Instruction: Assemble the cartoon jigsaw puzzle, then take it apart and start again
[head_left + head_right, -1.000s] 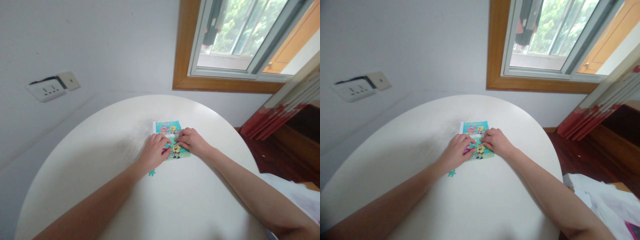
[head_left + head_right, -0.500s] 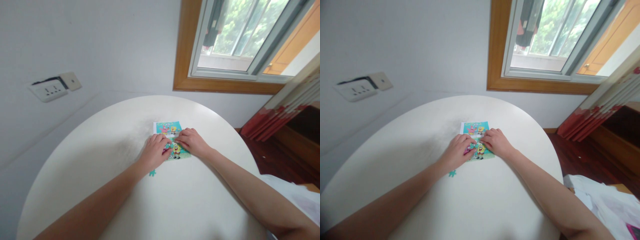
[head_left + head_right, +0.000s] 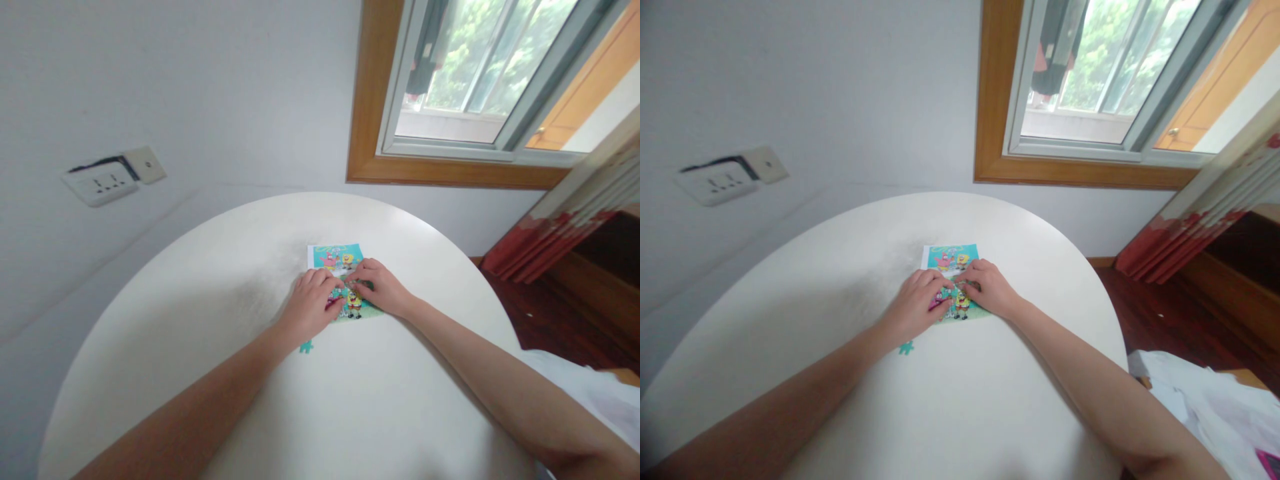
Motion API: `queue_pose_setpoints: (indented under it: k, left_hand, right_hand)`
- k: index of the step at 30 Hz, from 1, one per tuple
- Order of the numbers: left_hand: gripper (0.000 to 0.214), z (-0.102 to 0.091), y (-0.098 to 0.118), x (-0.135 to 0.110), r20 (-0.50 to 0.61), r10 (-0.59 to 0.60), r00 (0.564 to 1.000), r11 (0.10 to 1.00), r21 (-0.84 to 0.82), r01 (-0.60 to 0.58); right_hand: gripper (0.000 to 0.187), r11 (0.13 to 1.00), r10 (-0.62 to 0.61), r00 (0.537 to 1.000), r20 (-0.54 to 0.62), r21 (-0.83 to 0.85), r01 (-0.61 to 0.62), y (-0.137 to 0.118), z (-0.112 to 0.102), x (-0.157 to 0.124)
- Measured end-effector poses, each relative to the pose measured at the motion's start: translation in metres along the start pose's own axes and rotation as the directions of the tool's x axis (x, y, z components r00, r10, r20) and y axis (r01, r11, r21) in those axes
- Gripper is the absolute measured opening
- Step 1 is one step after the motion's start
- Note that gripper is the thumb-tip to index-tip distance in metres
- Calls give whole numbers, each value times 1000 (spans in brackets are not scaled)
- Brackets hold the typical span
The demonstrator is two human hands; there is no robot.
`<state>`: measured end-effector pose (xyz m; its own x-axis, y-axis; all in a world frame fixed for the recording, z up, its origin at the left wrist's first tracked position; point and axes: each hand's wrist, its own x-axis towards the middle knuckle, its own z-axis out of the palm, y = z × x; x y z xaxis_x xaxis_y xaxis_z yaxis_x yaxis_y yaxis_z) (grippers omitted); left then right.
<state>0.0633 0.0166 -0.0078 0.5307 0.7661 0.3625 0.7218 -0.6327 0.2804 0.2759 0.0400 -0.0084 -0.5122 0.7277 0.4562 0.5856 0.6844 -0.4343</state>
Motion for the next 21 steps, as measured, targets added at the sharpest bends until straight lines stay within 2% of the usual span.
queue_pose_setpoints:
  k: [2,4,8,15,17,21]
  left_hand:
    - [20,-1,1,0,5,-6,1000,1000,2,6]
    - [21,-1,1,0,7,-9,1000,1000,6,9]
    - [22,-3,3,-1,5,-8,1000,1000,10,8]
    - [21,-2,2,-1,7,-14,1000,1000,6,14]
    - [21,-2,2,-1,3,-10,1000,1000,1,10]
    - [21,-2,1,-1,3,-6,1000,1000,-12,6]
  right_hand:
    - [23,995,52,998,-29,87,-49,0,-2,0]
    - [23,967,162,986,-39,203,-151,-1,-5,-1]
    - [24,806,382,923,43,472,-356,0,-7,-2]
    - [31,578,478,873,99,713,-397,9,2,-2]
    - [27,583,494,867,66,715,-386,12,5,-1]
    - [25,656,467,884,-30,682,-323,16,5,0]
